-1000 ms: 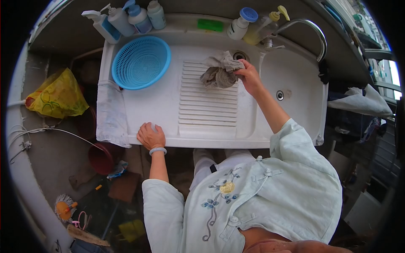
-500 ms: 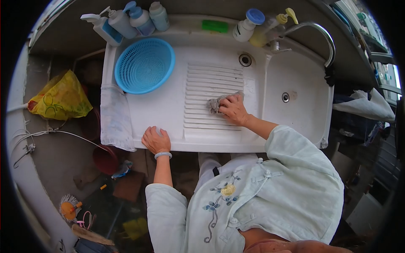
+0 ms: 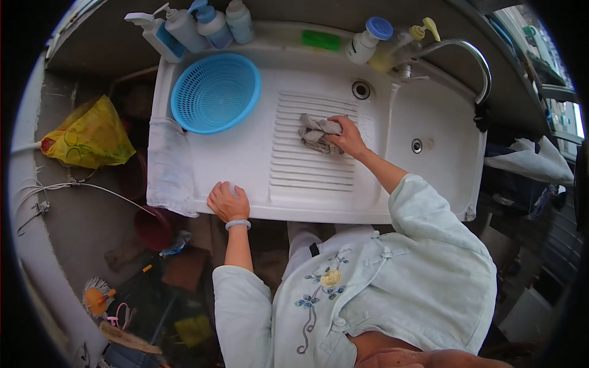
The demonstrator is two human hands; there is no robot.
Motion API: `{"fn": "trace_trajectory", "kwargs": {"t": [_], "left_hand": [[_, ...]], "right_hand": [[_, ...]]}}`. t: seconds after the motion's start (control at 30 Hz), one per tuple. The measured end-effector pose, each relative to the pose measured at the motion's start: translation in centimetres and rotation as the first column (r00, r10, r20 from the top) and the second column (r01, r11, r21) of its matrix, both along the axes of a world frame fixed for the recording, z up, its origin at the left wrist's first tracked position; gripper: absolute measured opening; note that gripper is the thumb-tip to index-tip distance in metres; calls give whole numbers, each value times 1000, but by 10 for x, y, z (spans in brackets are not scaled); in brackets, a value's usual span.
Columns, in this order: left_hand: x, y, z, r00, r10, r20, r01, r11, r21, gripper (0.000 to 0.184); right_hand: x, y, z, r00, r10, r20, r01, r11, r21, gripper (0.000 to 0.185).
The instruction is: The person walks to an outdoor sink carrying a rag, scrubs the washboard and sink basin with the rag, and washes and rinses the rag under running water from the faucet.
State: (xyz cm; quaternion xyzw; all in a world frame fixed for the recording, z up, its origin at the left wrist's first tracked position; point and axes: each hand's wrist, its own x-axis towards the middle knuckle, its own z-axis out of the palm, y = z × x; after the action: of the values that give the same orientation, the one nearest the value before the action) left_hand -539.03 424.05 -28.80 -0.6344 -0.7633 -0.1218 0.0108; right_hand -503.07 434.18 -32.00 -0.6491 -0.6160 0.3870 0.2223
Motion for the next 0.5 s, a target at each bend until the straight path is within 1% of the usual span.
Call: {"fn": "trace_trajectory", "kwargs": {"t": [0.03, 0.07, 0.1, 0.13, 0.17, 0.2, 0.23, 0.27, 0.33, 0.37, 0.43, 0.5], "left_hand": [[0, 0, 0, 1000, 4, -3, -4, 1000, -1, 25], [0, 1, 0, 1000, 11, -8, -11, 1000, 1, 25], [0, 2, 0, 1000, 13, -8, -13, 1000, 4, 25], [-1, 1, 0, 1000, 11, -3, -11, 1000, 3, 25], [-1, 1, 0, 1000, 10, 2, -10, 1000, 1, 25], [-1, 2, 0, 1000, 11, 2, -11, 1000, 2, 25], [-1, 1, -1, 1000, 9, 3, -9, 1000, 7, 25], [-1, 1, -2, 1000, 8, 3, -8, 1000, 11, 25], [-2, 1, -1, 1000, 4, 3, -4, 1000, 16, 25], [-2, 1, -1, 1000, -2, 7, 2, 1000, 20, 25], [-1, 0, -2, 1000, 0, 1, 0, 1000, 16, 25], [-3, 1, -1, 1000, -6, -7, 6, 1000, 18, 25]], "right_hand": [[5, 8, 0, 1000, -2, 4, 2, 1000, -1, 50], [10, 22, 0, 963, -161, -217, 146, 986, -85, 46], [12, 31, 2, 853, -320, -413, 260, 946, -196, 43], [10, 39, 23, 874, -275, -401, 256, 961, -102, 39], [8, 44, 44, 874, -273, -401, 254, 962, -101, 39], [5, 46, 64, 996, -83, -38, 88, 984, 158, 39], [1, 46, 72, 930, 38, 366, -165, 932, 324, 40], [-4, 43, 68, 930, 38, 365, -165, 932, 323, 40], [-18, 37, 44, 846, 325, 423, -447, 865, 229, 40], [-27, 33, 30, 846, 330, 420, -450, 863, 228, 40], [-42, 20, 6, 867, 343, 362, -466, 816, 341, 39], [-37, -3, 1, 868, 334, 366, -454, 833, 316, 41]]}}
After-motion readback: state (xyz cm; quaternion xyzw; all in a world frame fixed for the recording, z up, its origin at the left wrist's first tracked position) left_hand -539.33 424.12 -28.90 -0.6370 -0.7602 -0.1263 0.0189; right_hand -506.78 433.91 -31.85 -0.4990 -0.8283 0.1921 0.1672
